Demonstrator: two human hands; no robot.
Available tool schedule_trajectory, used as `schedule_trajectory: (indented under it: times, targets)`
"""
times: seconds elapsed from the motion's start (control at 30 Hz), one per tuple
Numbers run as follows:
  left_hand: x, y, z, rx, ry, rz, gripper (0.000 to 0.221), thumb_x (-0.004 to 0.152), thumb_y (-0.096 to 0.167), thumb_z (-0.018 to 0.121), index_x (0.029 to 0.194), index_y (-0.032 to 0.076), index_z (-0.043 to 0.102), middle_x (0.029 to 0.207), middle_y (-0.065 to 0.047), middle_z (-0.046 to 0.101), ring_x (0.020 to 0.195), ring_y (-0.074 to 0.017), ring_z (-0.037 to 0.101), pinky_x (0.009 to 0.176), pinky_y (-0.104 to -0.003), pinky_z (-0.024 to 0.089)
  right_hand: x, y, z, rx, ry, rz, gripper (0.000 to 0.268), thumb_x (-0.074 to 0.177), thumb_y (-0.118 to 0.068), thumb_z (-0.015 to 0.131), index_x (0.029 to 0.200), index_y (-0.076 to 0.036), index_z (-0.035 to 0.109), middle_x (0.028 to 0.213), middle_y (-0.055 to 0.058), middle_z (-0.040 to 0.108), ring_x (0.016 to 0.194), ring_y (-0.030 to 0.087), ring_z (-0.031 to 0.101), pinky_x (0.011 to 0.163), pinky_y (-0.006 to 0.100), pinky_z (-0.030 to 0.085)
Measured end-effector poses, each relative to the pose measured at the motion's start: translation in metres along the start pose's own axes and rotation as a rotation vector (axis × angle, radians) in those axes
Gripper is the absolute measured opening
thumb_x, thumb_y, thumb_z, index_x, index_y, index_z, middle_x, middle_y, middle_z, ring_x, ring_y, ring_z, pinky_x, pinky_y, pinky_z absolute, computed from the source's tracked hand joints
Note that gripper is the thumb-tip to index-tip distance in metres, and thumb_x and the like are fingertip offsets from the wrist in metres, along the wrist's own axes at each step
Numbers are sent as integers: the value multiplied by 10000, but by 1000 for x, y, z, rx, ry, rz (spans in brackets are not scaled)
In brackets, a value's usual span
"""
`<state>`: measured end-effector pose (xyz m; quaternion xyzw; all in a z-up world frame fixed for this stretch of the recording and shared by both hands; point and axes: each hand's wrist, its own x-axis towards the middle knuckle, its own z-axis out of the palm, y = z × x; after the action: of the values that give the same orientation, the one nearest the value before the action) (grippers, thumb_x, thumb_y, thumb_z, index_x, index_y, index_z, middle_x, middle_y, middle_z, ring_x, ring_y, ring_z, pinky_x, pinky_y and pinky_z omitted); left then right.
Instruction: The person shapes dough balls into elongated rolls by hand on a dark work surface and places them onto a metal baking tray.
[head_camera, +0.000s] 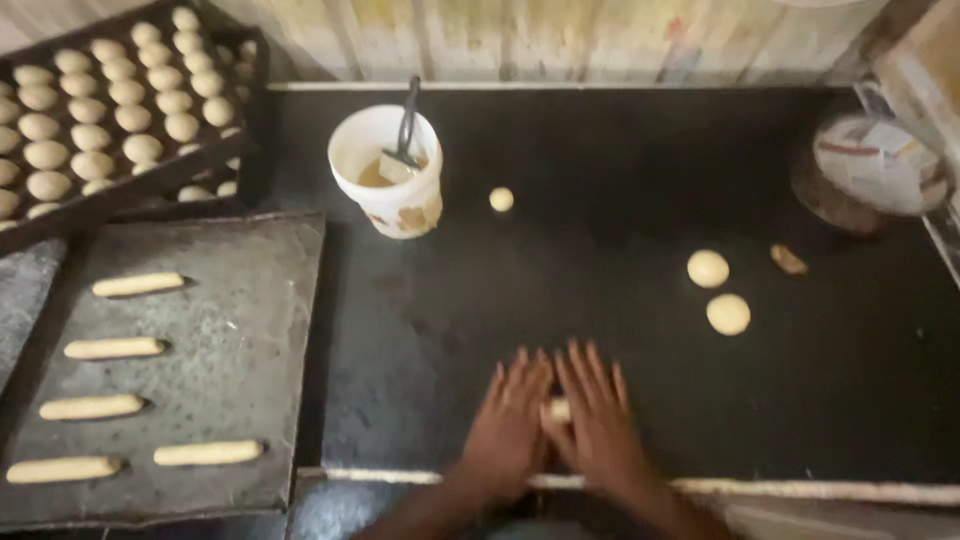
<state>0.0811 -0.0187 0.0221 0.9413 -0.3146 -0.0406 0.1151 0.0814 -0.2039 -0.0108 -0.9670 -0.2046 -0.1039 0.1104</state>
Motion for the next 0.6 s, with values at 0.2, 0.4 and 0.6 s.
schedule_trajectory:
  times: [0.2,0.4,0.6]
  targets:
    - [90,-55,-2,-62,360,-129,665,1036,340,432,1545,-74,319,1666,-256,260,1571,-397,151,1255,-531,133,104,38,-3,102,86,114,723,1057,-497,403,1561,19,361,1665,229,281,1562,370,230,1262,553,164]
    - [-21,-4,13,-155,120,73,753,998,373,497,1558,-92,303,1654,-258,256,1566,-413,160,1253,-546,127,-11,-1,-13,56,-64,-45,759,1008,-558,411,1530,-9,367,1636,252,256,1522,437,197,1207,591,134]
    - [73,-44,-2,53,221,-173,709,1035,401,429,1564,-49,288,1670,-226,218,1575,-380,118,1257,-539,104,81,34,-6,92,7,117,718,1062,-511,431,1579,-16,369,1667,267,246,1558,412,195,1237,606,129]
